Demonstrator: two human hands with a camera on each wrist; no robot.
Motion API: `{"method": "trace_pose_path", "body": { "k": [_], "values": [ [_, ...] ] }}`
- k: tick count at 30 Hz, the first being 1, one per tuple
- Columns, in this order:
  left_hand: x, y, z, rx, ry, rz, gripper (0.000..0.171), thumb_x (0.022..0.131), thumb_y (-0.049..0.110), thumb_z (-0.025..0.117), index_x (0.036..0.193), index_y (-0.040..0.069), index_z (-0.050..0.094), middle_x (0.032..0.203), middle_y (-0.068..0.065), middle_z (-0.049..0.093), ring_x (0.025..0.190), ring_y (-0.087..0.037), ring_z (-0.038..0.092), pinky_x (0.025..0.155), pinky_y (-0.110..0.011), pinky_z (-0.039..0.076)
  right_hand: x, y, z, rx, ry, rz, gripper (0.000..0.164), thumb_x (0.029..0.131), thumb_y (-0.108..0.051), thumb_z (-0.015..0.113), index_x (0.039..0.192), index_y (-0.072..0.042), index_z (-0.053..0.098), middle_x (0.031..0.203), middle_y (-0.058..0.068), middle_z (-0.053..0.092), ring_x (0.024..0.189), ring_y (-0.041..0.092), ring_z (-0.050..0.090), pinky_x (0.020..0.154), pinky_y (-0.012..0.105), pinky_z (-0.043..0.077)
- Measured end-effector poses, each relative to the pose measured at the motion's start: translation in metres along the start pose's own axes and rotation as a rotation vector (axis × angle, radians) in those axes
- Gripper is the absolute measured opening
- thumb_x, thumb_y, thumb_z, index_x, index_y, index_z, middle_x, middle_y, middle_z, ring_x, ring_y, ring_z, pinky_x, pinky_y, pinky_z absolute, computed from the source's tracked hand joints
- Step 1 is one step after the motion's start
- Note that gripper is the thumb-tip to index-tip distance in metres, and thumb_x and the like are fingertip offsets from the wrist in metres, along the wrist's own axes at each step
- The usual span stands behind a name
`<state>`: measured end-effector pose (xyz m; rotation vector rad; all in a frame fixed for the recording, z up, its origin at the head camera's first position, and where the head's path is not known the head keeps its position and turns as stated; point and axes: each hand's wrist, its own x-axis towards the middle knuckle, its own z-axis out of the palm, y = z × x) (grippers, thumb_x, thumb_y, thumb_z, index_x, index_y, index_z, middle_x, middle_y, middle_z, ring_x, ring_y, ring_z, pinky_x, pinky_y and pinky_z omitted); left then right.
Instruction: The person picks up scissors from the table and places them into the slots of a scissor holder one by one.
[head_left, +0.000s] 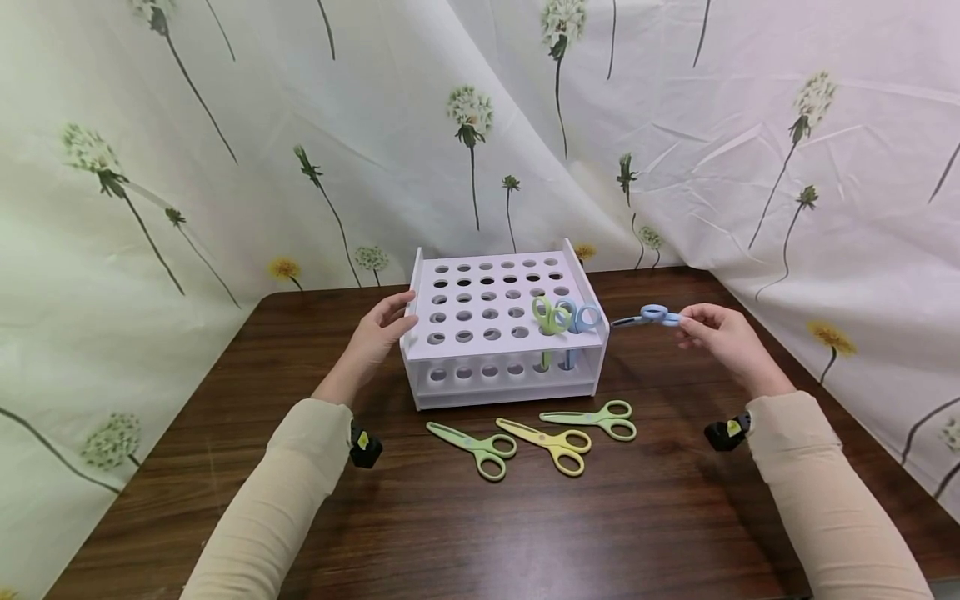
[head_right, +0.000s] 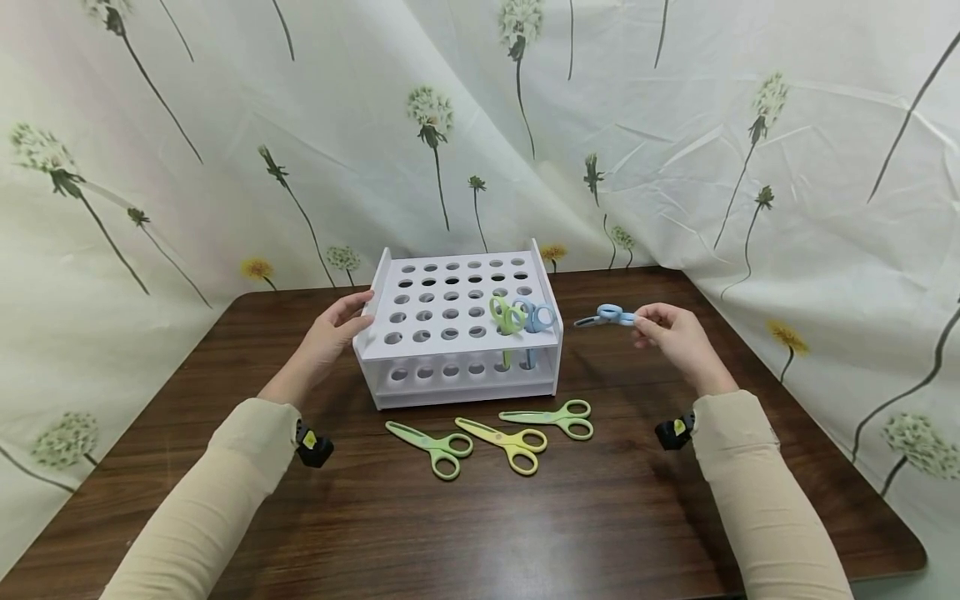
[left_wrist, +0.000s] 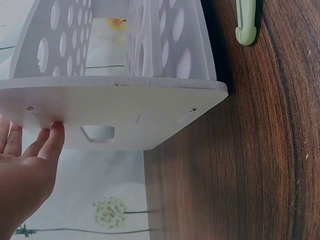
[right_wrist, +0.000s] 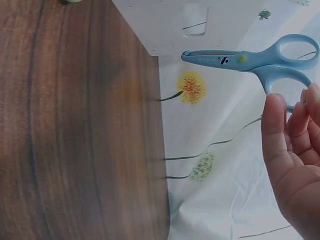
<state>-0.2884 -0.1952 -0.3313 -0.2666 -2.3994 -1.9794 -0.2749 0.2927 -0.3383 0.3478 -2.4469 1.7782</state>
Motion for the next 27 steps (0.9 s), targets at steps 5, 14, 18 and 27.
{"method": "trace_pose_path", "body": {
  "k": [5,14,18,27],
  "values": [
    [0.000,-0.001,0.000,-0.006,-0.001,0.013,0.049,0.093,0.015,0.055,0.138,0.005,0.038,0.145,-0.010,0.032,0.132,-0.024,0.026,0.105,-0.042,0.024,0.002,-0.005,-0.004,0.039,0.009,-0.033,0.018,0.093,-0.012,0.055,0.096,0.006,0.052,0.075,-0.004,0.064,0.069,0.007,0.063,0.062,0.018,0.047],
    [-0.001,0.001,0.001,0.001,0.004,0.004,0.048,0.093,0.017,0.055,0.137,0.005,0.039,0.145,-0.006,0.032,0.133,-0.022,0.025,0.105,-0.041,0.023,0.002,-0.018,-0.007,0.103,0.033,-0.058,0.018,0.093,-0.012,0.055,0.095,0.005,0.053,0.077,-0.001,0.064,0.070,0.008,0.063,0.065,0.018,0.049],
    [-0.001,0.001,0.001,-0.007,0.004,0.016,0.047,0.094,0.015,0.054,0.136,0.003,0.039,0.145,-0.006,0.032,0.133,-0.022,0.025,0.105,-0.041,0.023,0.004,-0.025,-0.009,0.156,0.051,-0.088,0.011,0.092,-0.011,0.056,0.090,-0.001,0.059,0.075,-0.001,0.064,0.069,0.009,0.062,0.063,0.017,0.048],
    [-0.001,0.000,0.001,-0.026,0.009,0.039,0.046,0.093,0.014,0.054,0.134,0.000,0.040,0.146,-0.005,0.032,0.133,-0.022,0.026,0.106,-0.040,0.022,0.010,-0.047,-0.016,0.263,0.068,-0.153,0.010,0.091,-0.006,0.056,0.086,-0.006,0.064,0.075,0.000,0.065,0.068,0.009,0.063,0.064,0.017,0.049]
  ]
}}
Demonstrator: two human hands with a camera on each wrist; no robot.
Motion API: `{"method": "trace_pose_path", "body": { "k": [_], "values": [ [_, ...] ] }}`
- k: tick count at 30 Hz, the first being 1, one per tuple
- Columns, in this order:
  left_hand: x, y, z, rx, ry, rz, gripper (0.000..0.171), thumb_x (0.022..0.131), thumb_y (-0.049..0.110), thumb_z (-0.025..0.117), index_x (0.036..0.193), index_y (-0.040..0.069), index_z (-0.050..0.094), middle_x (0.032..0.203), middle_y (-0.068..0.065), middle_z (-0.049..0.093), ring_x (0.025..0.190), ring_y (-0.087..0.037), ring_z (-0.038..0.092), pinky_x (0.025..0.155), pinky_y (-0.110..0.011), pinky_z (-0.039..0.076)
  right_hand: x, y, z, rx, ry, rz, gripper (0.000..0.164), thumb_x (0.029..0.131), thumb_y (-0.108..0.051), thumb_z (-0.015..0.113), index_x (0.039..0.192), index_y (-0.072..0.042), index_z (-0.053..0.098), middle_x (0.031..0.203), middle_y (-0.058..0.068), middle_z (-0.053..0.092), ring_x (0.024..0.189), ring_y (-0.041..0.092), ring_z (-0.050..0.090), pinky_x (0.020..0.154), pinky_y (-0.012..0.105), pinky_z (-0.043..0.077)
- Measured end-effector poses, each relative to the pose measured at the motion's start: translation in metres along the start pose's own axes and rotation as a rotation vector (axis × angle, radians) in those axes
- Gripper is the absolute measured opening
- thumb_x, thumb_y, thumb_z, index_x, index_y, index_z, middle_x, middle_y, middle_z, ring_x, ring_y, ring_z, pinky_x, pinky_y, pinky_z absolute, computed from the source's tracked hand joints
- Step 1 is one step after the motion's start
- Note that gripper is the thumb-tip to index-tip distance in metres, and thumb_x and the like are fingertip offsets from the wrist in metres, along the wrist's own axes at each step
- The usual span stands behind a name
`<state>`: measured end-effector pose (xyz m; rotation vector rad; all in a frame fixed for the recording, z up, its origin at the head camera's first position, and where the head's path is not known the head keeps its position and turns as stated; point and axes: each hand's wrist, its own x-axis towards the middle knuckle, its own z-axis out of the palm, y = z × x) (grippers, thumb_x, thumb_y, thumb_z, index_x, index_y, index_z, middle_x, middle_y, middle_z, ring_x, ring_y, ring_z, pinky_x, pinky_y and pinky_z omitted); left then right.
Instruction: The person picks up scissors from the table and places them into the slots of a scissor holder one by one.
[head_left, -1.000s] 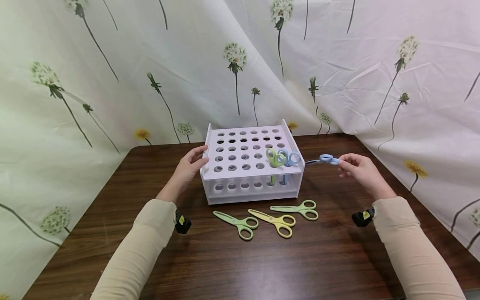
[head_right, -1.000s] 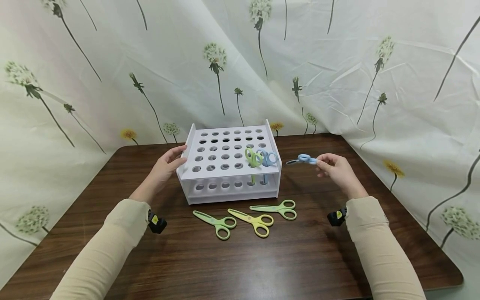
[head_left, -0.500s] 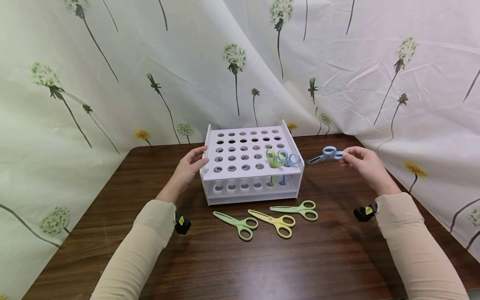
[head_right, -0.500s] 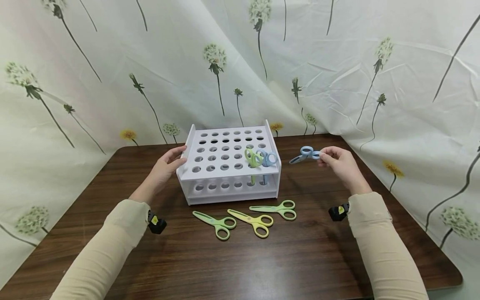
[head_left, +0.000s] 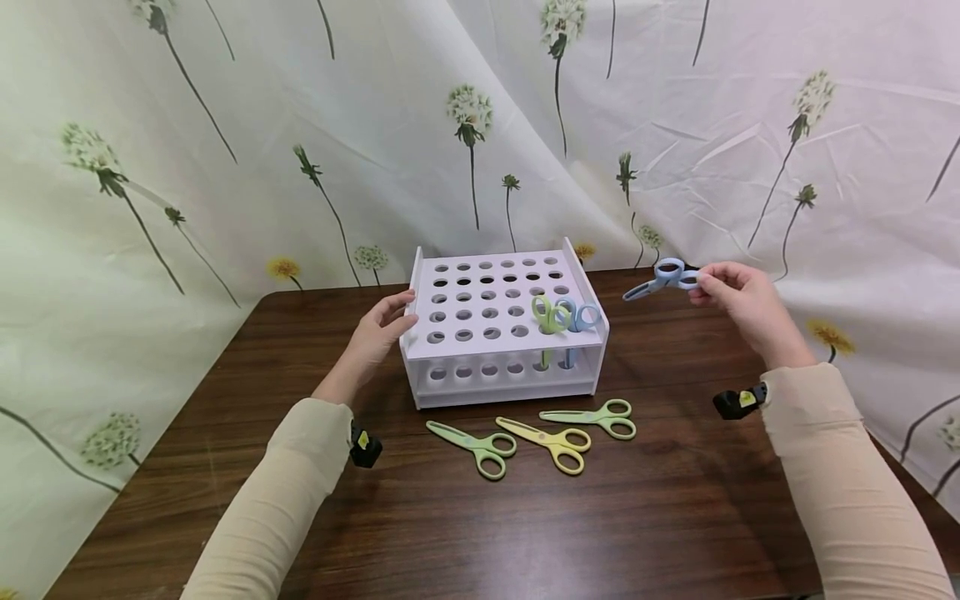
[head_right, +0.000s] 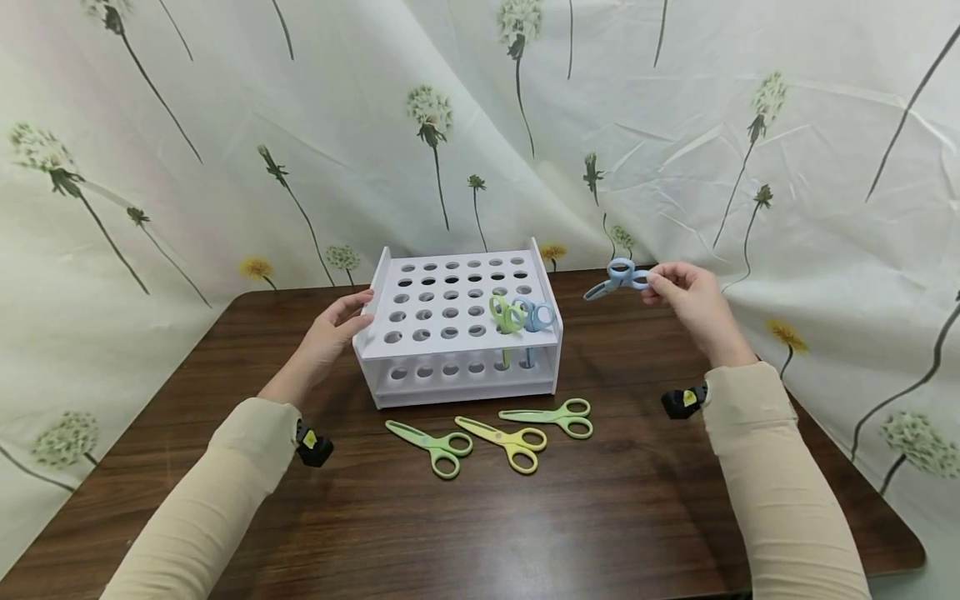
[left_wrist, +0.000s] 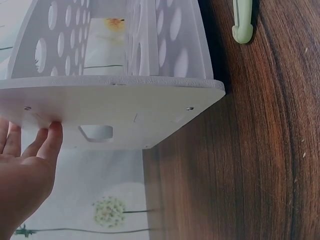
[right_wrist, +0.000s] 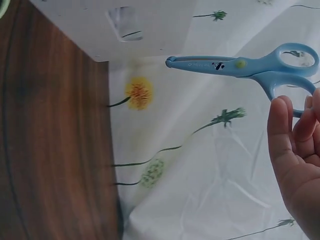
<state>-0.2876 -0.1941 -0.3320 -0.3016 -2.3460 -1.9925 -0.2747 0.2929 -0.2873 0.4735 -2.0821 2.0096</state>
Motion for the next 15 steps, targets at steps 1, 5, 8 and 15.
{"method": "trace_pose_path", "body": {
  "k": [1,5,8,15],
  "values": [
    [0.000,-0.001,0.000,-0.001,-0.001,0.004,0.045,0.093,0.014,0.054,0.134,0.000,0.040,0.146,-0.005,0.032,0.132,-0.022,0.026,0.106,-0.040,0.023,0.001,-0.003,0.000,0.002,0.009,-0.006,0.009,0.091,-0.006,0.056,0.086,-0.004,0.064,0.074,0.001,0.065,0.067,0.009,0.063,0.063,0.018,0.049],
    [0.001,-0.003,-0.001,0.012,-0.001,0.008,0.044,0.093,0.015,0.055,0.133,0.000,0.041,0.145,-0.005,0.033,0.132,-0.021,0.027,0.105,-0.039,0.024,0.003,-0.012,0.003,0.001,0.038,-0.012,0.008,0.090,-0.007,0.058,0.086,-0.003,0.063,0.074,0.002,0.064,0.067,0.010,0.064,0.064,0.019,0.050],
    [0.002,-0.005,-0.002,0.024,0.001,0.015,0.044,0.093,0.015,0.055,0.132,0.000,0.042,0.145,-0.006,0.033,0.132,-0.022,0.028,0.104,-0.039,0.026,0.005,-0.018,0.005,-0.025,0.040,-0.009,0.008,0.090,-0.009,0.058,0.086,-0.004,0.063,0.074,0.001,0.065,0.067,0.009,0.064,0.064,0.018,0.049],
    [0.003,-0.004,-0.002,0.015,0.000,0.041,0.041,0.093,0.010,0.054,0.130,-0.002,0.043,0.144,-0.008,0.034,0.132,-0.027,0.027,0.104,-0.041,0.026,0.008,-0.028,0.010,-0.008,0.042,-0.020,0.007,0.089,-0.009,0.060,0.083,-0.007,0.064,0.076,0.003,0.063,0.068,0.010,0.063,0.065,0.019,0.050]
  ]
}}
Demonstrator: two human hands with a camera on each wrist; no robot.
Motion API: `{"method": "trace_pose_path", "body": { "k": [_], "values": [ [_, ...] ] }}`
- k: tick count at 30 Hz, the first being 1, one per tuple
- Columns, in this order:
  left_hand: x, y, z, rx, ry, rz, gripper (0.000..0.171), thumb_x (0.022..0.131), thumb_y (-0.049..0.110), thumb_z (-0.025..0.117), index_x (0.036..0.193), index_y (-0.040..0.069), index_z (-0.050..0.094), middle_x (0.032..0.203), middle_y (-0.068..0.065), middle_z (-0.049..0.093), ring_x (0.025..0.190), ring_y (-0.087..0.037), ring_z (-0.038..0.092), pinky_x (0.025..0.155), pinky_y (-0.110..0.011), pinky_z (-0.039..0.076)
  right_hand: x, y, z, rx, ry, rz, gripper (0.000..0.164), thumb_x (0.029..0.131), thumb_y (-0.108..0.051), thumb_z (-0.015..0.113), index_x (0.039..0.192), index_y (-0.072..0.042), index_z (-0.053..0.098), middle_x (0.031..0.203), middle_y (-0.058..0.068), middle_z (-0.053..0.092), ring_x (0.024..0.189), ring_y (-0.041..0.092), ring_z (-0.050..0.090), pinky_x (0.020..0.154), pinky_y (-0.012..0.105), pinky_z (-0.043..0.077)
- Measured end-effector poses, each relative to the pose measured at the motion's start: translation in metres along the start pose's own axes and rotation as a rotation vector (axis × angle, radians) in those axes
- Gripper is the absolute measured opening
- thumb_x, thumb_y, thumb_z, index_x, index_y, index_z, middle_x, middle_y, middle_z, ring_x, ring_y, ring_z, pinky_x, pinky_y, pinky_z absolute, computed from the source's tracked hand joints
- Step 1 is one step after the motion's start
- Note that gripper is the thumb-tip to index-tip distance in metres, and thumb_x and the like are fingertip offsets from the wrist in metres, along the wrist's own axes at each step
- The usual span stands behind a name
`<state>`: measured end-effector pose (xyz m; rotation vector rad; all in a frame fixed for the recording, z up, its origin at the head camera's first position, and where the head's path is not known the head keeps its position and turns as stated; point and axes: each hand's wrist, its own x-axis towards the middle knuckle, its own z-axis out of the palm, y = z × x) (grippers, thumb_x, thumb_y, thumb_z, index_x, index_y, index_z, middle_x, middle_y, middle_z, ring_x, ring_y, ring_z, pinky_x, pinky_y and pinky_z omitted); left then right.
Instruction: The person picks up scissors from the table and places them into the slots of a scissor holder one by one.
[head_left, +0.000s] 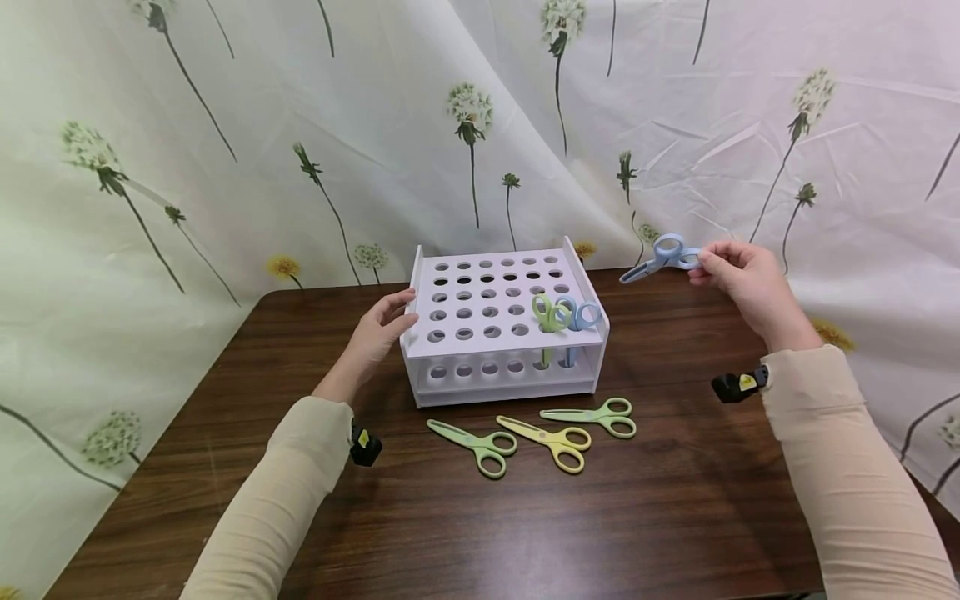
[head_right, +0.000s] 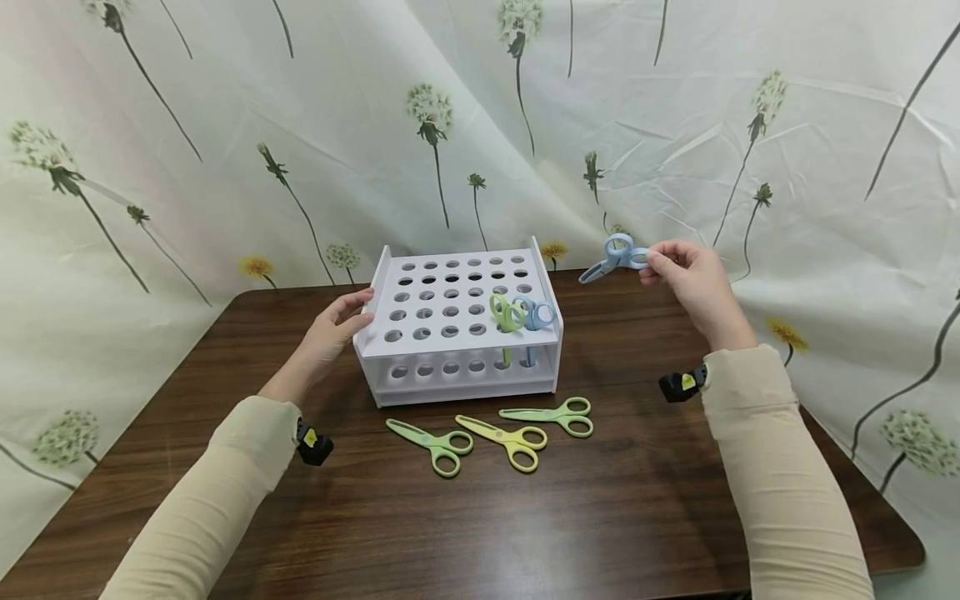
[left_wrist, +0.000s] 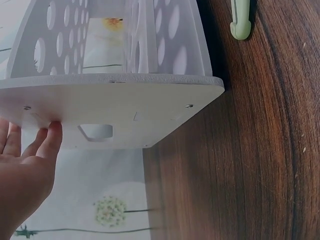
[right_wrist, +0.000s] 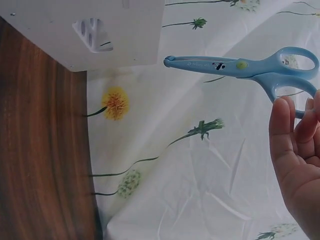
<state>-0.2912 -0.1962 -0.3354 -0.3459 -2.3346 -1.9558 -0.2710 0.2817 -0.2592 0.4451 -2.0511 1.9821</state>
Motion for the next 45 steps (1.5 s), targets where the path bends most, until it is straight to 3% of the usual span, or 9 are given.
{"method": "trace_pose_path", "body": {
  "k": [6,22,45],
  "values": [
    [0.000,0.001,0.001,-0.007,-0.004,0.012,0.040,0.093,0.009,0.052,0.130,-0.004,0.042,0.144,-0.009,0.034,0.132,-0.028,0.026,0.104,-0.040,0.025,0.004,-0.007,0.006,0.064,-0.007,-0.021,0.006,0.088,-0.006,0.060,0.084,-0.004,0.064,0.075,0.004,0.063,0.068,0.011,0.063,0.065,0.020,0.051],
    [0.000,0.001,0.000,0.013,0.001,0.009,0.039,0.093,0.010,0.054,0.129,-0.002,0.043,0.144,-0.009,0.034,0.132,-0.028,0.028,0.103,-0.041,0.027,0.013,-0.022,0.022,0.105,-0.033,-0.053,0.005,0.086,-0.006,0.063,0.084,-0.002,0.064,0.076,0.007,0.063,0.068,0.013,0.063,0.066,0.023,0.052],
    [0.002,0.000,0.002,-0.012,0.009,0.003,0.039,0.093,0.009,0.053,0.128,-0.004,0.043,0.144,-0.009,0.035,0.131,-0.023,0.029,0.104,-0.038,0.027,0.023,-0.041,0.055,0.094,-0.082,-0.076,0.005,0.086,-0.003,0.062,0.085,0.002,0.063,0.074,0.009,0.063,0.062,0.014,0.063,0.062,0.024,0.052]
  ]
}}
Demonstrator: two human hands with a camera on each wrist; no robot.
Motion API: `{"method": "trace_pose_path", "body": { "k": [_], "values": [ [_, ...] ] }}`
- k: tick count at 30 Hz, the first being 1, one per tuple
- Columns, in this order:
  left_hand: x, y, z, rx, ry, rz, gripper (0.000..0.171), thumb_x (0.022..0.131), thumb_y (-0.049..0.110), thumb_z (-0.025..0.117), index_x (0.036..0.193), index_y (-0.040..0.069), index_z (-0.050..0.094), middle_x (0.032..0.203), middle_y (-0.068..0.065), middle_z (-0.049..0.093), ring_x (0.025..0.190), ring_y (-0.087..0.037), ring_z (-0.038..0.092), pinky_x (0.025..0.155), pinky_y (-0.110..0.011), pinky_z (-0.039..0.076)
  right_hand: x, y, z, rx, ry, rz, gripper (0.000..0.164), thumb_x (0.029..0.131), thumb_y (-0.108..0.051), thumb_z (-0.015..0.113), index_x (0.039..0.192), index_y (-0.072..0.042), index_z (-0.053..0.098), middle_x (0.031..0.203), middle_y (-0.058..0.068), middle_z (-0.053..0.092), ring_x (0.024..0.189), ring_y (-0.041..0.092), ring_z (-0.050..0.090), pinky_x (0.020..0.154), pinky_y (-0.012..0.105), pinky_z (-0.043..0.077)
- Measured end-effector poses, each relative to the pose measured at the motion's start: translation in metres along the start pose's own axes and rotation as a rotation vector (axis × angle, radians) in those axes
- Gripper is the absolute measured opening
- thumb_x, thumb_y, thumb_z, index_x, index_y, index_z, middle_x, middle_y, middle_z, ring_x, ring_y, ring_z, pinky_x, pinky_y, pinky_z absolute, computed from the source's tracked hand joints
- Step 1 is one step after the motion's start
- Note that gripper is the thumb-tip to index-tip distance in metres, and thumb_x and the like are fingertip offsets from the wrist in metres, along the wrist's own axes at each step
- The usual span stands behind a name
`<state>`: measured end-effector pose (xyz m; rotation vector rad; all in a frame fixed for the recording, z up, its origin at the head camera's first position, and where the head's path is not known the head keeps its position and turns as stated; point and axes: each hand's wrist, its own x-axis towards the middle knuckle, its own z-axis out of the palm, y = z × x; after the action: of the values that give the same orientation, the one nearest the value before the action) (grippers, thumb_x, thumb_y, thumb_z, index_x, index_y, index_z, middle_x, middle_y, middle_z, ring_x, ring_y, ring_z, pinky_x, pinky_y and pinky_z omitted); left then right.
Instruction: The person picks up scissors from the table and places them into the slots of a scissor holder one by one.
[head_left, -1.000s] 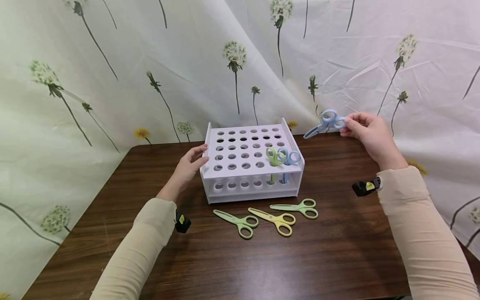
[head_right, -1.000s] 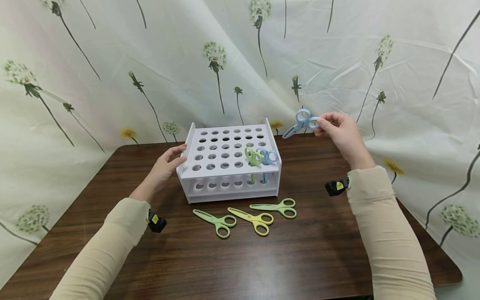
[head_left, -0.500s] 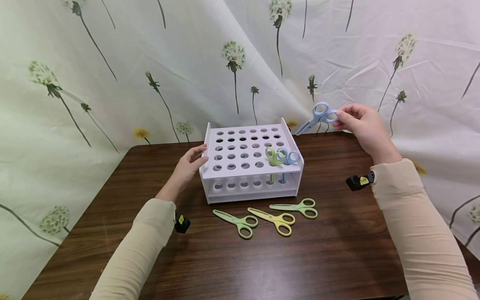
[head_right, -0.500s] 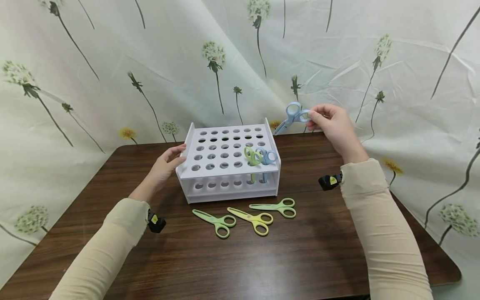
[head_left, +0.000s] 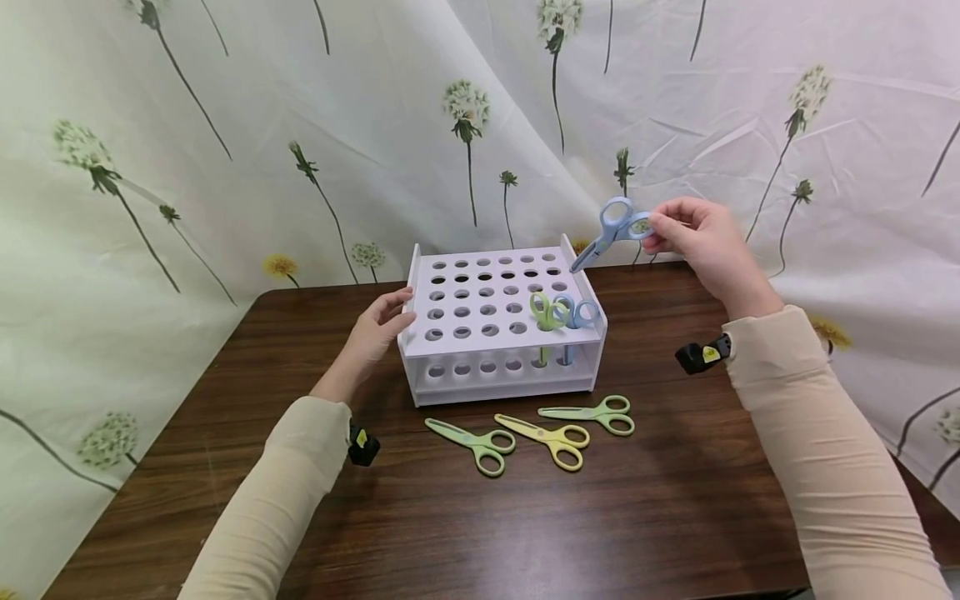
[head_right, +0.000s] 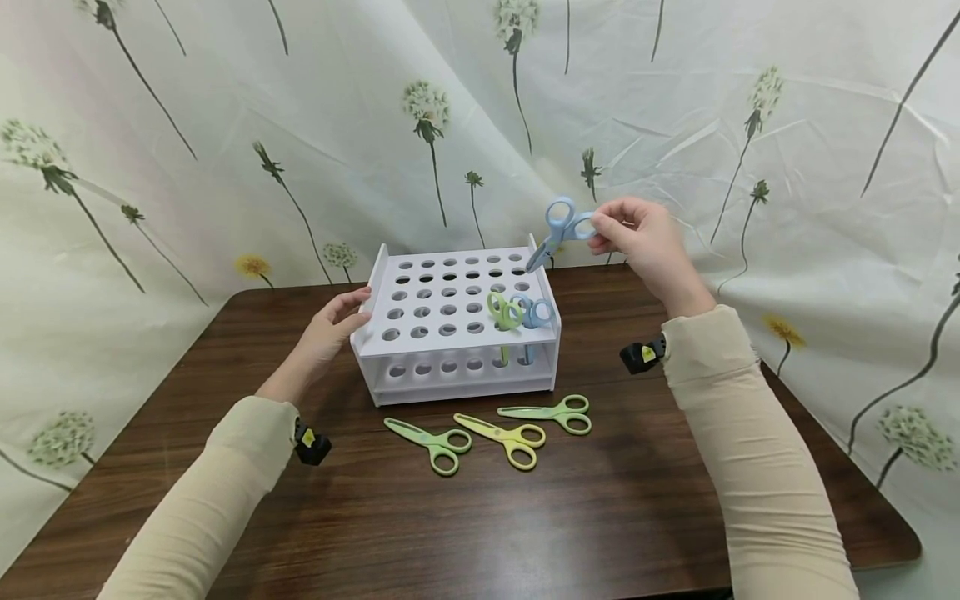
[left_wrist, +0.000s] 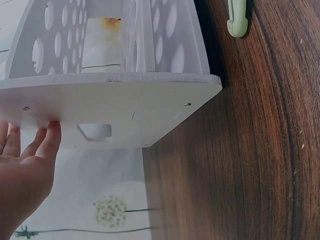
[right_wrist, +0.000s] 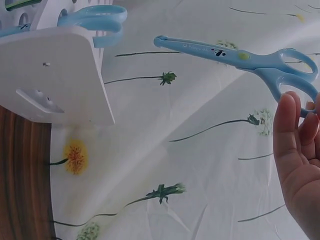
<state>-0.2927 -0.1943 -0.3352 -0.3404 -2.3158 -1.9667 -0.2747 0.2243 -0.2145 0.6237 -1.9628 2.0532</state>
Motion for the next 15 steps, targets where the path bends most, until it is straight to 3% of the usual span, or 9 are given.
{"method": "trace_pose_path", "body": {
  "k": [15],
  "values": [
    [0.001,0.000,0.000,0.009,-0.005,-0.003,0.039,0.093,0.010,0.054,0.127,-0.004,0.043,0.144,-0.008,0.035,0.131,-0.021,0.030,0.104,-0.037,0.027,0.005,0.006,0.021,-0.029,-0.074,-0.021,0.006,0.086,-0.003,0.062,0.085,0.004,0.061,0.070,0.006,0.063,0.061,0.013,0.063,0.061,0.023,0.052]
  ]
}}
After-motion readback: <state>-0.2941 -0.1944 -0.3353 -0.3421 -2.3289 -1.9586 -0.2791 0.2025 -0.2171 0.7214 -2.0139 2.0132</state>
